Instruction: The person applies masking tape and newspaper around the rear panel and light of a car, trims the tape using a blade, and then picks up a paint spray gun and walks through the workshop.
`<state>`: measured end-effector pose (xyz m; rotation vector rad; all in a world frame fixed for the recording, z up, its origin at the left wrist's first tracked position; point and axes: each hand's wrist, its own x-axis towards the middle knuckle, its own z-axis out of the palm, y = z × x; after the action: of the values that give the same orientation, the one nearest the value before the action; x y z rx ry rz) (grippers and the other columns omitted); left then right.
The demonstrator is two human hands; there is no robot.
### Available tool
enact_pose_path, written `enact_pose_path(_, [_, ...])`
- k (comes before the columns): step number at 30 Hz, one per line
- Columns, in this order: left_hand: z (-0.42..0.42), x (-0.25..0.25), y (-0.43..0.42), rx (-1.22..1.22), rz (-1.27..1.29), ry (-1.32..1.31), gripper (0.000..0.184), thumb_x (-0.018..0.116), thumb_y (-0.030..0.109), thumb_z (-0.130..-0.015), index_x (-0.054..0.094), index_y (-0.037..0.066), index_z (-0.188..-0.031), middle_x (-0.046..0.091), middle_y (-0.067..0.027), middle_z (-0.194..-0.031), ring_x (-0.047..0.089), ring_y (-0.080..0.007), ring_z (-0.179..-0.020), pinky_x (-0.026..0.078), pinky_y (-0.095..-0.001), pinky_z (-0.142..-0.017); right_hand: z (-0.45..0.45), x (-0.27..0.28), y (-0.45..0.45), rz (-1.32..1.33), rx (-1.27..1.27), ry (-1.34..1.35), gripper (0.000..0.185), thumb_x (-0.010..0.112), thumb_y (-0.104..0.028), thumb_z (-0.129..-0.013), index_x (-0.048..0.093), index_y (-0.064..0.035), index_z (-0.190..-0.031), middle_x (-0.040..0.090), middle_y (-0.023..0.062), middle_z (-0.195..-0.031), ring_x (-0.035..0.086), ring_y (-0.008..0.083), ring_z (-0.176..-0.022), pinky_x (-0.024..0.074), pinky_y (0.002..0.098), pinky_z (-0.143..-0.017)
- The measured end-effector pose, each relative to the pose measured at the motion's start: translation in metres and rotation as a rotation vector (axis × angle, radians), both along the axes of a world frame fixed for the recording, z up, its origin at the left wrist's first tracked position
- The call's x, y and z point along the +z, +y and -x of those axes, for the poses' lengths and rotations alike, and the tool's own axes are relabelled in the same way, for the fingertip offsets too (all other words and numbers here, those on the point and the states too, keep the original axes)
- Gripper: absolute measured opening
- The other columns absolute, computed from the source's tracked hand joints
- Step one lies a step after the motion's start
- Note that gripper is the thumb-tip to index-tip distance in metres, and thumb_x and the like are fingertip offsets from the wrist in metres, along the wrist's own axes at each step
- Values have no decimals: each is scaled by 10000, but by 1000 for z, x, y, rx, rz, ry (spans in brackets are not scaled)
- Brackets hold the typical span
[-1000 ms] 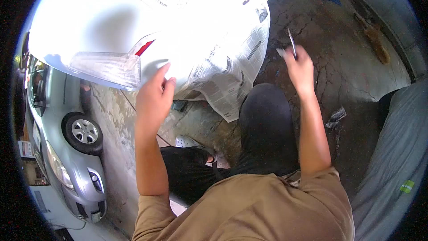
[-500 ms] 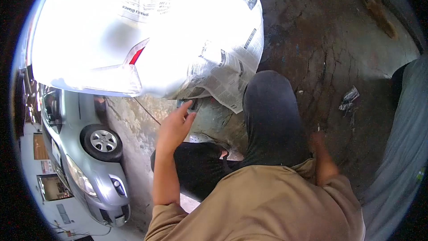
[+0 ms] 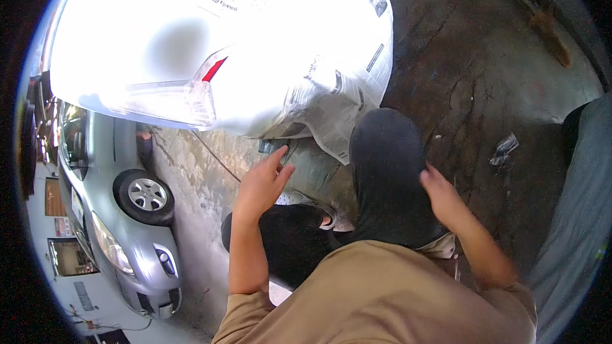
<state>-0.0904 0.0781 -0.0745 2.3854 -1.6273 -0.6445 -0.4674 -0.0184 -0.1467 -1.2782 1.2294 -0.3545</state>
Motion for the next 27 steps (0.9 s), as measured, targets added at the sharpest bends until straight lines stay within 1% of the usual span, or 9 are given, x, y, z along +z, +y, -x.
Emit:
enact_pose_path(1, [-2, -2, -2, -8, 2, 6, 508, 657, 348, -974, 588, 75, -1397, 705, -193, -1000, 671, -368, -930, 526, -445, -826, -15, 43, 7, 292, 144, 157, 546, 538, -351, -1065, 522, 38, -1448, 464, 229, -1552, 407, 302, -1472, 306, 396, -1202])
enact_pose_path(3, [-2, -6, -1, -30, -33, -29, 469, 648, 331, -976, 606, 55, -1353, 715, -172, -998, 689, -359, -901, 540, -465, -810, -55, 125, -5, 575, 355, -85, 509, 605, -310, -1033, 574, 67, -1372, 537, 234, -1467, 457, 284, -1432, 334, 403, -1189])
enact_pose_path(5, [-1, -16, -1, -44, 93, -50, 445, 629, 285, -987, 592, 47, -1362, 712, -162, -1052, 694, -335, -924, 547, -461, -826, -122, 147, -26, 275, 442, -824, 474, 558, -363, -1059, 629, 46, -1287, 616, 186, -1360, 564, 280, -1309, 423, 396, -1118])
enact_pose_path(6, [-1, -32, 5, -45, 220, -46, 445, 614, 249, -998, 569, 49, -1392, 704, -161, -1107, 691, -317, -962, 547, -447, -850, -162, 160, -29, -250, 455, -1016, 499, 485, -438, -1082, 674, 19, -1158, 685, 135, -1192, 670, 268, -1089, 513, 373, -978])
enact_pose_path(8, [-7, -63, 18, -52, 473, -32, 456, 585, 176, -1019, 524, 53, -1453, 687, -161, -1218, 684, -280, -1038, 547, -419, -898, -246, 189, -28, -706, 643, -1221, 653, 302, -548, -1098, 641, 4, -1019, 696, 144, -1015, 690, 260, -856, 539, 376, -803])
enact_pose_path(11, [-25, -54, 3, 200, 14, 584, 570, 684, 291, -988, 529, 24, -1468, 699, -168, -1181, 694, -267, -960, 551, -403, -828, -353, 195, -7, -985, 627, -1495, 674, 247, -588, -1076, 590, -44, -872, 630, 141, -850, 535, 214, -640, 440, 349, -640])
enact_pose_path(12, [-24, -68, -3, 67, 67, 175, 626, 739, 326, -944, 531, 53, -1468, 717, -213, -1103, 709, -290, -896, 547, -427, -774, -369, 189, -5, -1080, 587, -1581, 687, 275, -630, -1058, 586, -55, -848, 614, 126, -822, 515, 205, -615, 421, 338, -616])
enact_pose_path(15, [-27, -61, -15, 1, -228, 29, 609, 722, 314, -952, 519, 88, -1481, 715, -240, -1048, 718, -330, -881, 553, -435, -767, -383, 161, -6, -1302, 508, -1739, 703, 303, -675, -1041, 550, -78, -764, 576, 102, -756, 452, 171, -542, 381, 307, -558])
enact_pose_path(27, [-25, -91, -46, -14, -489, -12, 599, 648, 386, -976, 494, 140, -1501, 715, -191, -1092, 715, -368, -984, 551, -482, -852, -375, 118, -54, -1679, 564, -2132, 834, 198, -772, -1006, 508, -68, -683, 482, 68, -640, 406, 124, -487, 321, 262, -477])
